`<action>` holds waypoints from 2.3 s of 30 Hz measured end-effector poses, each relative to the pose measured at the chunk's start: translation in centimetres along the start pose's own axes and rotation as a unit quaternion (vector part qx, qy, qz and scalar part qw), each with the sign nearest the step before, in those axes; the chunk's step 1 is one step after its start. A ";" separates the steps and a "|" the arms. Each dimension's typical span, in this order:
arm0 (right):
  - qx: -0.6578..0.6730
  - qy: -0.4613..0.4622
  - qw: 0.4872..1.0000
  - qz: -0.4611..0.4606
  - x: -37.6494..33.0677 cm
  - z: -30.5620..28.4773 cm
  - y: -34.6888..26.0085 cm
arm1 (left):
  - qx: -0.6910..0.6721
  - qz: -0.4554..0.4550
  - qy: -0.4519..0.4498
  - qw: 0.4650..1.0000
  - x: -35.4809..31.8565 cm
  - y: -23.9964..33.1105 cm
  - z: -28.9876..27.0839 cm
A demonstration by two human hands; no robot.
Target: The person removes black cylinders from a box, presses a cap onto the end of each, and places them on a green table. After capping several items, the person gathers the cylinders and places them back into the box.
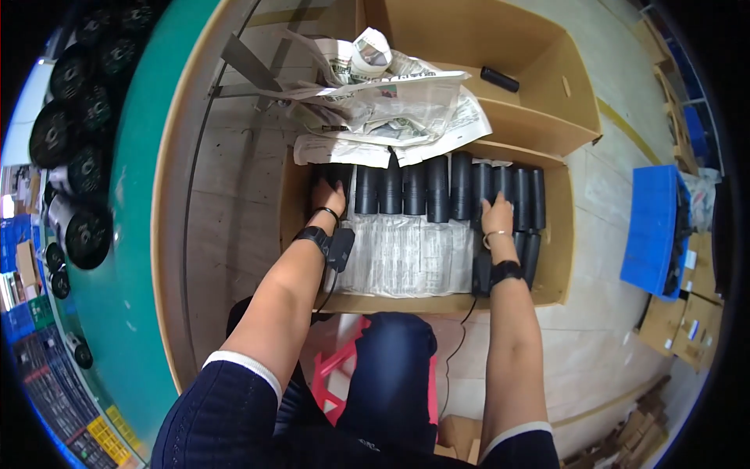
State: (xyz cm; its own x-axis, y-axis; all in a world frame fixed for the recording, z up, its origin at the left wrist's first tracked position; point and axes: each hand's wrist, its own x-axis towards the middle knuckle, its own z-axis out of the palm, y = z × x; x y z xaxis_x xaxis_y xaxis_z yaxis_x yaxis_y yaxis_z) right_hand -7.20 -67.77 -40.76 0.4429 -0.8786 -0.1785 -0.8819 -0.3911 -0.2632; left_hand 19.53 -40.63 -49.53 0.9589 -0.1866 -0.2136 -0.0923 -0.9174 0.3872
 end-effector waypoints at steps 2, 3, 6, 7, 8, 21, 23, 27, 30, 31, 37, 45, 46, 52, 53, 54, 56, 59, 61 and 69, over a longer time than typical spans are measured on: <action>0.013 -0.039 0.999 -0.008 1.8 1.8 0.5 | 0.010 0.029 -0.114 0.993 1.0 0.5 0.5; 0.015 -0.046 0.999 -0.008 1.7 2.6 0.1 | 0.024 0.041 -0.116 0.992 1.6 0.5 0.5; -0.059 0.009 0.998 0.004 1.7 4.0 -0.5 | 0.081 0.127 -0.063 0.987 1.8 0.5 0.3; -0.042 -0.003 0.999 -0.011 1.7 3.8 0.3 | 0.072 0.105 -0.081 0.989 1.8 0.6 0.2; -0.017 -0.012 0.999 -0.031 1.9 3.6 -0.1 | 0.071 0.105 -0.090 0.988 2.6 -0.1 -0.4; 0.452 -0.240 0.846 0.145 2.8 3.7 -3.1 | -0.265 0.080 -0.204 0.939 -0.3 5.2 -0.6; 0.470 -0.271 0.827 0.145 2.9 2.7 -3.5 | -0.349 0.036 -0.221 0.910 0.4 5.9 -0.6; 0.485 -0.325 0.797 0.152 2.9 0.4 -4.2 | -0.366 0.042 -0.311 0.876 0.8 6.7 -1.6; 0.514 -0.365 0.761 0.155 3.3 1.4 -4.6 | -0.407 -0.030 -0.409 0.817 1.4 7.1 -2.7; 0.513 -0.358 0.765 0.151 3.3 1.8 -4.5 | -0.449 -0.068 -0.425 0.783 0.6 7.8 -2.6; 0.558 -0.352 0.710 0.245 3.2 2.1 -5.9 | -0.508 -0.136 -0.445 0.725 -0.2 9.2 -3.1; 0.723 -0.336 0.536 0.277 2.3 4.9 -3.6 | -0.546 -0.240 -0.502 0.627 0.4 7.4 -1.6; 0.733 -0.345 0.519 0.274 2.0 5.2 -3.3 | -0.535 -0.243 -0.510 0.628 0.1 7.7 -1.5; 0.757 -0.384 0.474 0.234 1.9 6.9 -1.8 | -0.603 -0.239 -0.563 0.512 -2.0 9.1 -1.3; 0.767 -0.409 0.451 0.204 1.7 6.9 -1.7 | -0.606 -0.237 -0.565 0.507 -2.1 9.3 -1.2; 0.766 -0.411 0.451 0.203 1.5 7.0 -1.6 | -0.609 -0.235 -0.568 0.501 -2.1 9.3 -1.2; 0.779 -0.393 0.437 0.219 0.7 7.1 -1.5 | -0.610 -0.233 -0.572 0.496 -2.3 9.1 -1.5; 0.791 -0.427 0.386 0.208 0.3 7.4 -1.0 | -0.608 -0.229 -0.571 0.502 -3.2 8.5 -1.7; 0.780 -0.419 0.429 0.182 0.0 7.8 0.1 | -0.615 -0.230 -0.579 0.483 -3.8 8.1 -2.1; 0.811 -0.388 0.408 0.162 -8.2 -0.8 5.8 | -0.597 -0.205 -0.652 0.420 -11.9 12.3 -8.8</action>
State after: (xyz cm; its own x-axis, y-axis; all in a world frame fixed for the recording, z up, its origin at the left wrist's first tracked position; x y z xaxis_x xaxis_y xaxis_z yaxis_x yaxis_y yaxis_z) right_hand -16.09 -63.03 -40.05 0.8176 -0.2155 -0.5339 0.0732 0.9587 -0.2749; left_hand 9.28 -46.65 -34.34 -0.2055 -0.8469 -0.4904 0.9557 -0.2815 0.0857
